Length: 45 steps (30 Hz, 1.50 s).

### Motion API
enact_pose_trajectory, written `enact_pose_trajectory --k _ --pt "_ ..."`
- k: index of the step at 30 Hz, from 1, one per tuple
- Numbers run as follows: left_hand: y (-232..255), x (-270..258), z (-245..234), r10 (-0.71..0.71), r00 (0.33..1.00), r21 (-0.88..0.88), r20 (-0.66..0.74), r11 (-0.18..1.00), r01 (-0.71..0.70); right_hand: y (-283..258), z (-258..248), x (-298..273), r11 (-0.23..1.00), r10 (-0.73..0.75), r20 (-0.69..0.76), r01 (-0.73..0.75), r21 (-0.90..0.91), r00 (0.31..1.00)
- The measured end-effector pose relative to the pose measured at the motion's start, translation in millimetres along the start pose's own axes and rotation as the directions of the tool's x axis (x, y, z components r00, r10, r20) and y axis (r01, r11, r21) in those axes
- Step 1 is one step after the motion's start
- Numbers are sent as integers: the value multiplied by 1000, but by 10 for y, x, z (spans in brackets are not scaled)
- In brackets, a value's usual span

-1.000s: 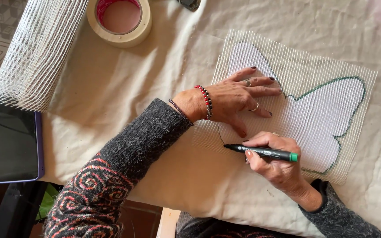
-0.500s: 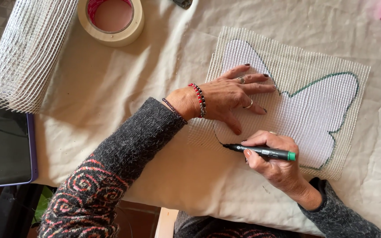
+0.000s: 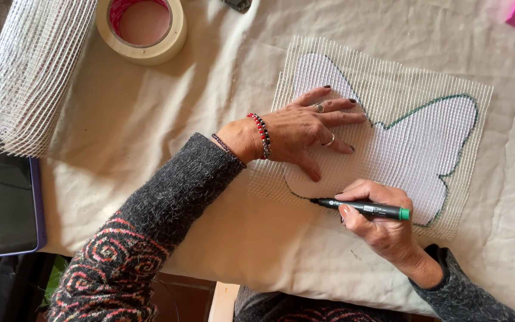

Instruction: Cutting a piece of mesh and tracing a butterfly pattern onto it using a marker.

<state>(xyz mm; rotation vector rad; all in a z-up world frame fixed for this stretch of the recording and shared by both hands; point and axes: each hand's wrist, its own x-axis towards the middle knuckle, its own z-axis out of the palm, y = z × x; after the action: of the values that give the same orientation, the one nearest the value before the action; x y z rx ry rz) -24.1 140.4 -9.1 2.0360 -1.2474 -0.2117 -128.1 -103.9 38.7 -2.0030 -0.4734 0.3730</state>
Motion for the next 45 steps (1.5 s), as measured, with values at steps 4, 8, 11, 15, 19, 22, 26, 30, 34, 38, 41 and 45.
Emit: enact_pose_trajectory --k 4,8,11,15,19,22,26,30,34,38,41,45 --pt "10 -1 -5 -13 1000 -2 9 1000 13 24 -38 -47 1000 12 -10 -12 6 1000" --pt "3 0 -10 -2 1000 8 10 1000 2 65 -80 -65 1000 -5 -21 5 -4 1000" --pt "25 8 -15 -21 1000 8 19 1000 20 76 -114 -86 1000 -16 -26 16 -6 1000" --pt "23 -5 -24 -25 999 -10 20 1000 25 117 -154 -139 1000 12 -35 -13 -16 999" --pt "21 -3 -37 -3 1000 2 16 1000 3 124 -185 -157 1000 13 -44 -14 -12 999" --pt "30 -12 -31 -5 1000 2 10 1000 5 123 -198 -178 1000 0 -48 -1 -10 999" --pt "32 0 -39 -13 1000 -2 20 1000 13 142 -212 -198 1000 8 -73 -8 -4 997" --pt "18 -8 -13 -12 1000 -11 5 1000 13 182 -220 -225 1000 -6 -88 7 9 996" --pt "29 -5 -29 -20 1000 -13 21 1000 20 194 -228 -258 1000 11 -97 -9 27 995" --pt "36 -10 -46 -18 1000 -15 16 1000 19 223 -231 -264 999 19 -127 -13 47 992" --pt "22 -1 -37 -10 1000 -8 16 1000 10 378 -269 -329 988 51 -142 -29 154 989" --pt "25 -4 -45 -6 1000 -12 17 1000 7 502 -400 -312 791 122 -164 3 611 979"
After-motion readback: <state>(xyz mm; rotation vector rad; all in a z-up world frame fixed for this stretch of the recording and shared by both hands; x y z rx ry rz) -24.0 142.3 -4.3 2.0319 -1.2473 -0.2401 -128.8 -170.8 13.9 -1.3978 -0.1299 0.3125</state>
